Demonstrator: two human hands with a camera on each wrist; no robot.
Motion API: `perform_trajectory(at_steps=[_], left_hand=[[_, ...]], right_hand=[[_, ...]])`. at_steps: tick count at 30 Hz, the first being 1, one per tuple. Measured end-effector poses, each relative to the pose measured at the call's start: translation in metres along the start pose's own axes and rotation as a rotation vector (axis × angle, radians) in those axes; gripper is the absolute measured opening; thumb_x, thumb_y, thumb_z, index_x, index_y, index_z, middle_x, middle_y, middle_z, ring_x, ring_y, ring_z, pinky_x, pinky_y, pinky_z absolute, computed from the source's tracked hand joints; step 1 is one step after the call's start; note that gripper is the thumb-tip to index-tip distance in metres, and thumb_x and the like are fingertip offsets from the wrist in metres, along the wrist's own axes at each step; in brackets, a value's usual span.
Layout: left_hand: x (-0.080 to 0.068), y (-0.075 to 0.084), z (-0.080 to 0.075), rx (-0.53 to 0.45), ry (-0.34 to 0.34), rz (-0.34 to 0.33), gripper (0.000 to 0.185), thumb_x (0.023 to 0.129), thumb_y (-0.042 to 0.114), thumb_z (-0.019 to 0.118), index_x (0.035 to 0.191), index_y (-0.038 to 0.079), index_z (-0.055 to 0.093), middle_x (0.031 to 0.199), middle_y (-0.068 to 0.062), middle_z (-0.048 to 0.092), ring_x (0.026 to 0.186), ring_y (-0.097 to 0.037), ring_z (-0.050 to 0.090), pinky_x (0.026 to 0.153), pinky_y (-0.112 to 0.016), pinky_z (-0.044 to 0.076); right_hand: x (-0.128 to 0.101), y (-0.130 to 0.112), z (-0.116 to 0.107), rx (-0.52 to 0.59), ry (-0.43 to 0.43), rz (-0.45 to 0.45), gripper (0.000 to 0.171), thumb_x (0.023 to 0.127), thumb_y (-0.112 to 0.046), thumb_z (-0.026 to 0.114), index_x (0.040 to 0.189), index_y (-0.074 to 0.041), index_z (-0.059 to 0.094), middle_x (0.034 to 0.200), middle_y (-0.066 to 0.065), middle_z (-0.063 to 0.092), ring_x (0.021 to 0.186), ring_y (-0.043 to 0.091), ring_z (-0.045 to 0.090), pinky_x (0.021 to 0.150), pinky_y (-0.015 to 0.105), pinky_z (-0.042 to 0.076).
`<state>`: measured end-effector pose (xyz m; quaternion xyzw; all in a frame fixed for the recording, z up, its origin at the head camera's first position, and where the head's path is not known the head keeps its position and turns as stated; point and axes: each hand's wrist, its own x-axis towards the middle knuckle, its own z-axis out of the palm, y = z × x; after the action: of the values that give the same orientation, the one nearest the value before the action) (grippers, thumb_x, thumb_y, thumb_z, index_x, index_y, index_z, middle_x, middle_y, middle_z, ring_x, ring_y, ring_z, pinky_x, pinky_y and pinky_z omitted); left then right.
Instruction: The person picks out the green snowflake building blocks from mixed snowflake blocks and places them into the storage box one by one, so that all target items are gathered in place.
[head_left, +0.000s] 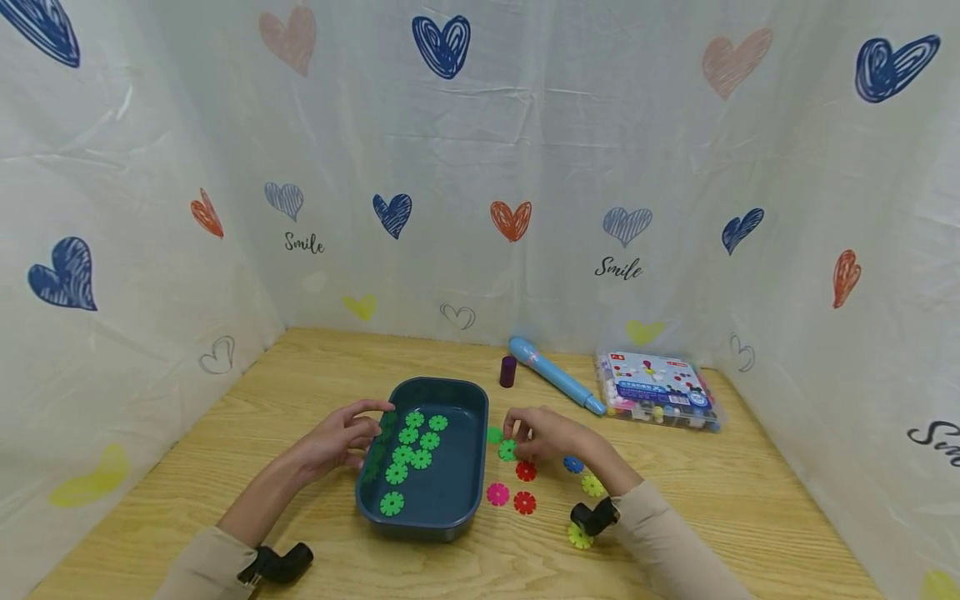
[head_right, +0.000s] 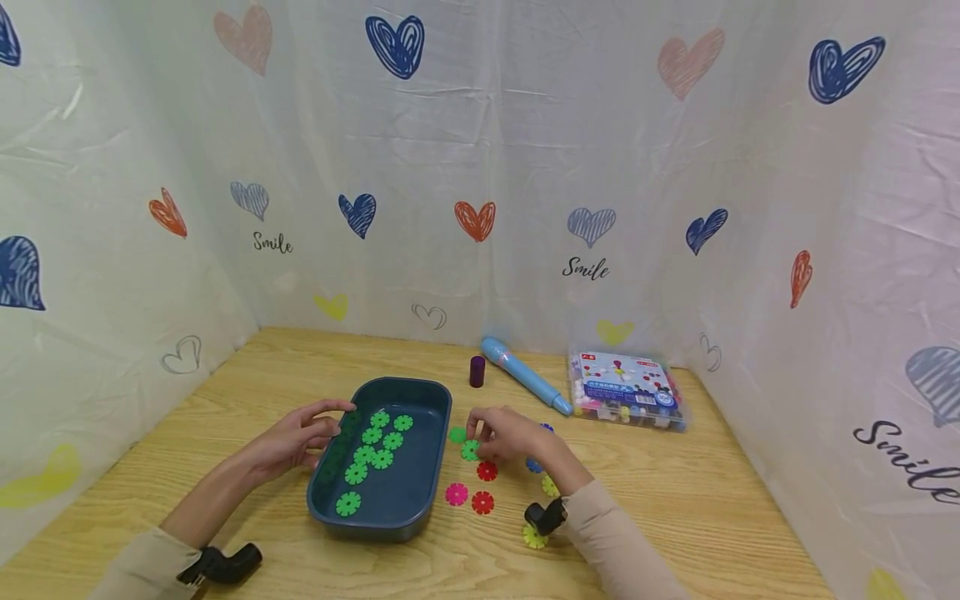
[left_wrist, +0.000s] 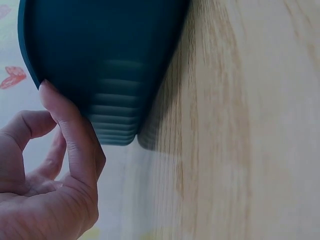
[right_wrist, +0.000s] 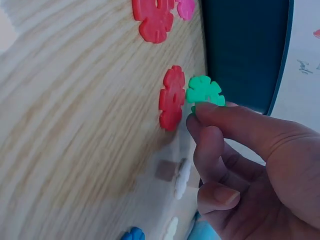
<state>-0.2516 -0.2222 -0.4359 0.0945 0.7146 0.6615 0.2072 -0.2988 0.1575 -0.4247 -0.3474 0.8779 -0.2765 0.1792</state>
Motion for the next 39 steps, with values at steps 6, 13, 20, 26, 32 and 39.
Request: perform_trajectory(at_steps=[6,13,20,26,32,39], left_hand=[[0.000,0.001,0.001,-0.005,0.006,-0.001,0.044,0.102,0.013,0.046,0.145,0.010,0.037,0.081,0.004,0.054,0.066,-0.009,0.054,0.055,-0.023,0.050],[0.000,0.001,0.001,-0.007,0.004,0.001,0.044,0.102,0.013,0.046,0.145,0.010,0.036,0.085,0.002,0.056,0.067,-0.009,0.055,0.056,-0.023,0.051],[0.000,0.000,0.000,-0.004,0.001,0.005,0.045,0.102,0.014,0.047,0.146,0.009,0.036,0.087,0.001,0.057,0.067,-0.009,0.056,0.055,-0.023,0.051],[0.000,-0.001,0.000,-0.006,-0.002,0.004,0.045,0.102,0.013,0.046,0.146,0.009,0.035,0.087,0.001,0.057,0.068,-0.009,0.056,0.055,-0.023,0.051],[-0.001,-0.001,0.000,-0.013,-0.003,-0.001,0.046,0.102,0.014,0.047,0.146,0.008,0.034,0.088,0.000,0.057,0.068,-0.009,0.057,0.056,-0.023,0.051],[0.001,0.000,0.001,-0.011,0.007,-0.008,0.044,0.102,0.014,0.048,0.144,0.012,0.037,0.089,-0.001,0.059,0.069,-0.010,0.056,0.056,-0.023,0.050]], right_hand=[[-0.003,0.001,-0.006,0.007,-0.023,-0.052,0.018,0.091,0.001,0.059,0.108,-0.006,0.060,0.095,0.008,0.070,0.076,0.014,0.065,0.063,0.023,0.053],[-0.006,0.001,-0.015,-0.014,0.011,-0.113,0.015,0.094,0.000,0.057,0.107,-0.007,0.062,0.094,0.013,0.070,0.062,0.013,0.060,0.057,0.021,0.050],[-0.013,-0.008,-0.030,-0.005,0.052,-0.137,0.013,0.096,-0.001,0.057,0.106,-0.003,0.065,0.093,0.018,0.071,0.050,0.024,0.060,0.054,0.023,0.052],[-0.015,-0.014,-0.040,-0.063,0.065,-0.175,0.013,0.097,-0.003,0.057,0.107,-0.005,0.064,0.091,0.019,0.071,0.047,0.026,0.058,0.051,0.023,0.050],[-0.011,-0.027,-0.049,-0.060,0.056,-0.204,0.014,0.098,-0.003,0.055,0.110,-0.003,0.062,0.094,0.020,0.070,0.042,0.018,0.051,0.049,0.023,0.048],[0.004,-0.049,-0.059,-0.054,0.052,-0.190,0.016,0.098,-0.004,0.055,0.112,-0.001,0.063,0.095,0.017,0.068,0.042,0.015,0.049,0.048,0.024,0.048]])
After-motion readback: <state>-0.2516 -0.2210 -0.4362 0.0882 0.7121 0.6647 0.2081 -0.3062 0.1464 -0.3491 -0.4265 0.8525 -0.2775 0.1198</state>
